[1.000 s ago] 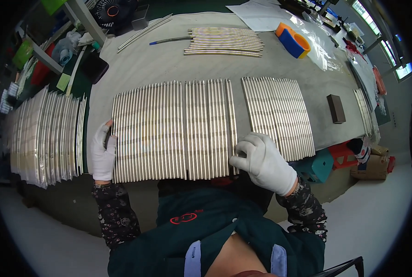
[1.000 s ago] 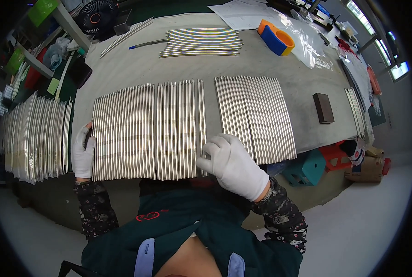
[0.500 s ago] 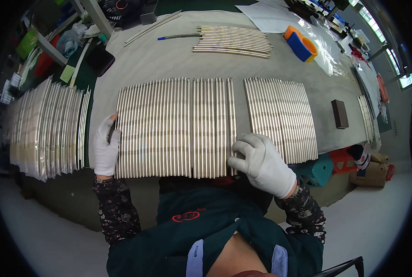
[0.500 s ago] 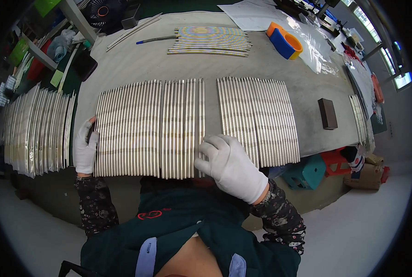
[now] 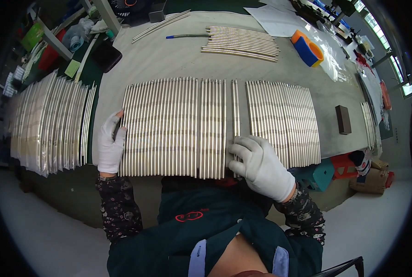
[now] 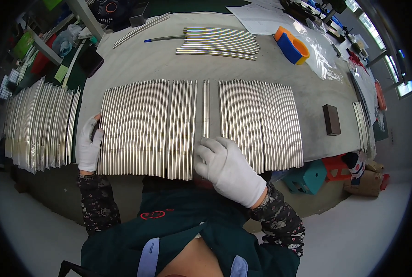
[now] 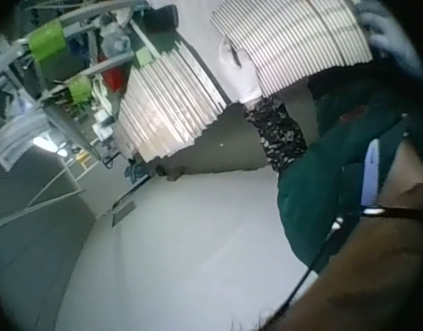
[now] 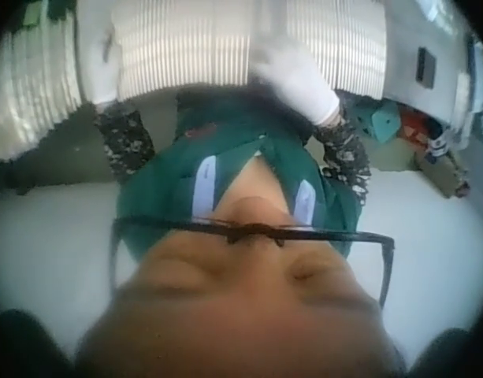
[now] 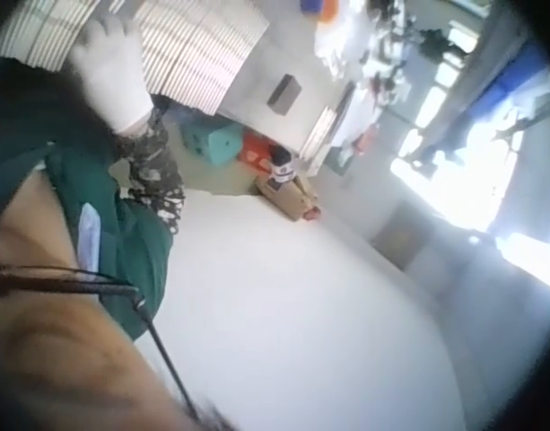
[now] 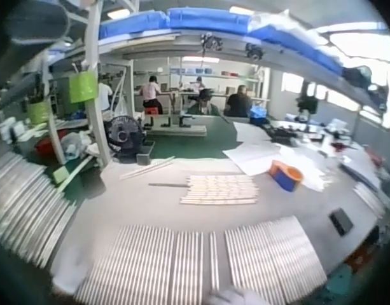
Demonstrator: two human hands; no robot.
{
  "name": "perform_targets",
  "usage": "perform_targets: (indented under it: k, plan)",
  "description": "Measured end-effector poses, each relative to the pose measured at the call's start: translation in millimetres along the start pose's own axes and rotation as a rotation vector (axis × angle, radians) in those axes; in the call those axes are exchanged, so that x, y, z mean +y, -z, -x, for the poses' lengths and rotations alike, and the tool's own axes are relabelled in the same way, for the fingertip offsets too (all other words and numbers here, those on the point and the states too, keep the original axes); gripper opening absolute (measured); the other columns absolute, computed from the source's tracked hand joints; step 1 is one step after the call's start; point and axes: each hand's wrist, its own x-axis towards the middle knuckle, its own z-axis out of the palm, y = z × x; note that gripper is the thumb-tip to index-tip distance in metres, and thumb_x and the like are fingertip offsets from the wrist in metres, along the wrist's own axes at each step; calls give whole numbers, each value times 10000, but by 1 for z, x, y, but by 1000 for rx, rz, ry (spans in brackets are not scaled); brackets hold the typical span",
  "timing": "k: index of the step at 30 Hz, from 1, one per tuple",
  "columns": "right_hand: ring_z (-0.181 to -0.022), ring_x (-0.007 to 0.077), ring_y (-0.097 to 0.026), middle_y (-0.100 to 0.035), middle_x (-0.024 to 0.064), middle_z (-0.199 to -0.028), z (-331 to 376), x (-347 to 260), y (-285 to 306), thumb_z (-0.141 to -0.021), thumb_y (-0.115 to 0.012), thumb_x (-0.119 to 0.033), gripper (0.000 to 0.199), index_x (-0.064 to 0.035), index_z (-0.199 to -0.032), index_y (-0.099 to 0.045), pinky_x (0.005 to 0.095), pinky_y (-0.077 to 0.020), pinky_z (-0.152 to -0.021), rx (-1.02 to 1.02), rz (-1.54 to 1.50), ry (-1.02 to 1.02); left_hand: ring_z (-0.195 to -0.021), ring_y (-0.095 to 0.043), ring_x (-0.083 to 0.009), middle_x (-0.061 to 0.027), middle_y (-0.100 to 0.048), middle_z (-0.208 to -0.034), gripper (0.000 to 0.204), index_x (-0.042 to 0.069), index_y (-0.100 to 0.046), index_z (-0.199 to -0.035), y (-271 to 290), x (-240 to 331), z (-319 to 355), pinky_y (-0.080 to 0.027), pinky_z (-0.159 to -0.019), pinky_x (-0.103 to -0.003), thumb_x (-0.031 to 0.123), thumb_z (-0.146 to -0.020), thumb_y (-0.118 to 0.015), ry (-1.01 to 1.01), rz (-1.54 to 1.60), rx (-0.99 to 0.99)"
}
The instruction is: The recorder uses a sanding block to sand the ends of a bundle of metal rods and organizes them on a workbench.
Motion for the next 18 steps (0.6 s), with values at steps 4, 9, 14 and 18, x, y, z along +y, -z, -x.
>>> perform_targets:
  k: [4,9,14,18]
  plan:
    - [-1117,289,-587,-621,98,-1034,-4,-2,-1,-803,-573,-134,208,-81,-994,-636,449,-449,-1019,-32,19,10,-1317,-523,-233,-111,-574,-1405,410,11,-558,-1380,1,0,0,-370,-1141,-355,52,-973,-573,25,-1,-12]
    - [-1064,285,-591,-602,92,-981,-9,-5,-3,-804,-574,-145,191,-78,-975,-628,446,-461,-1001,-69,72,36,-1234,-577,-259,-134,-611,-1323,406,4,-587,-1332,-2,1,1,-412,-1095,-359,-19,-926,-576,-16,-11,43]
    - [-1052,283,-599,-605,95,-982,-15,-4,-2,-806,-569,-151,202,-76,-985,-628,440,-468,-996,-10,15,78,-1230,-576,-263,-143,-611,-1313,403,2,-592,-1326,-2,3,0,-414,-1089,-361,-15,-924,-571,-15,26,40]
    - [-1136,268,-597,-609,80,-1051,-19,-8,-1,-793,-603,-99,224,-99,-1011,-652,438,-450,-1020,-49,27,50,-1221,-577,-266,-148,-614,-1298,398,-1,-594,-1324,-1,6,0,-417,-1080,-368,0,-926,-574,19,27,36]
